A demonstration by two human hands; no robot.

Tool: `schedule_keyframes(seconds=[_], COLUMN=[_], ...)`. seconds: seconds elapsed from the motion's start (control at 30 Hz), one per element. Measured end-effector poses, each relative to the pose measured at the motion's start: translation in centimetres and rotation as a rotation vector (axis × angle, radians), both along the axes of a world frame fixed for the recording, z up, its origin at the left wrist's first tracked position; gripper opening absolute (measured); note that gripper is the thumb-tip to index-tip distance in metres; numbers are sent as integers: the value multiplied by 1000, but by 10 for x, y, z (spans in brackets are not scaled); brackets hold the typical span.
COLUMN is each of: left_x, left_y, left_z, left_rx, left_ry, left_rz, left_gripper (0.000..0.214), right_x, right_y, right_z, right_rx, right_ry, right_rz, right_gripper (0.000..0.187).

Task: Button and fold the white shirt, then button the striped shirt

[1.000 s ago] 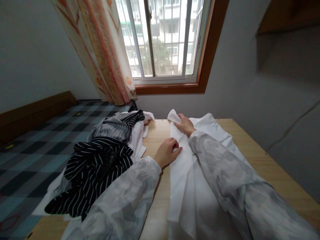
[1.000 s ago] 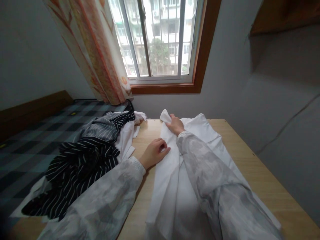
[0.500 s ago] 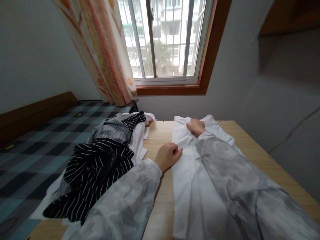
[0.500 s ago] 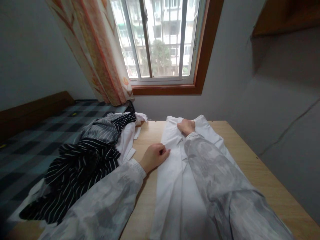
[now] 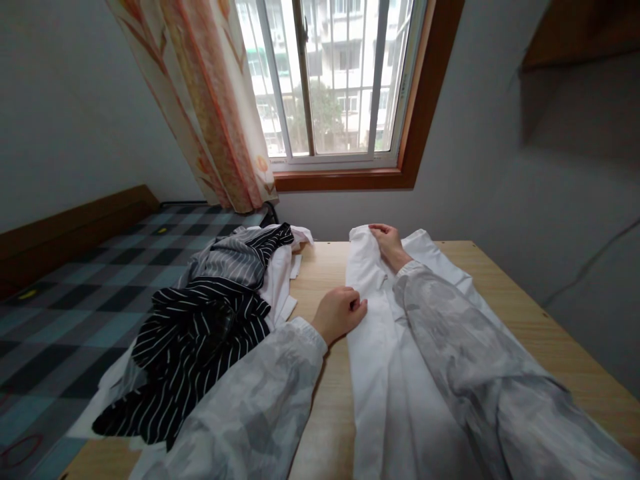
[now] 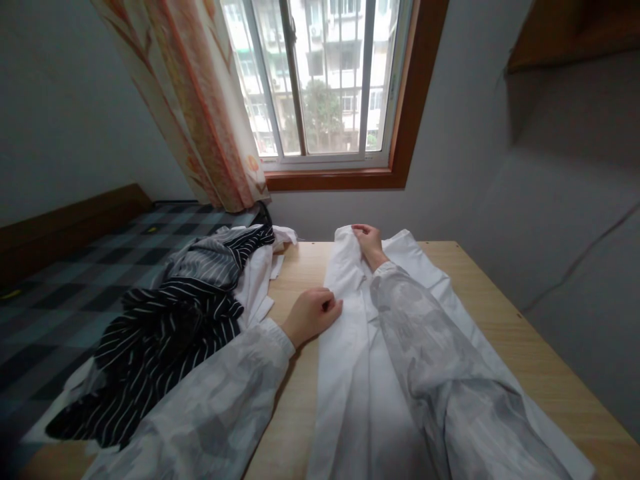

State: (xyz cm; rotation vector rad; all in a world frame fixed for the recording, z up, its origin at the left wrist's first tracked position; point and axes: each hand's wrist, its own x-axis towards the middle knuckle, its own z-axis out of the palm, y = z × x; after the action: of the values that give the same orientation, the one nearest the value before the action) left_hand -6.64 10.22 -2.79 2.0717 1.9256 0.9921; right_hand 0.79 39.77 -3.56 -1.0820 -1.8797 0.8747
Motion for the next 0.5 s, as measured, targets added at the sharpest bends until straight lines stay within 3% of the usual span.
schedule_keyframes(seconds=[0.17,0.37,0.5], left_x=[1,1,3], left_y=[-1,-1,-4], left_z=[2,4,9], left_rx=[-13,7,-17], left_ry=[-42,-85,-40], left_rz=[9,-8,-21], left_gripper=[40,40,41], right_x=[25,76,94], right_y=[-5,-30,-55], right_z=[-6,-17,-22], right_rx=[-32,211,181], right_ry=[-106,-530,-634], right_rz=[-3,101,103], right_gripper=[55,70,70])
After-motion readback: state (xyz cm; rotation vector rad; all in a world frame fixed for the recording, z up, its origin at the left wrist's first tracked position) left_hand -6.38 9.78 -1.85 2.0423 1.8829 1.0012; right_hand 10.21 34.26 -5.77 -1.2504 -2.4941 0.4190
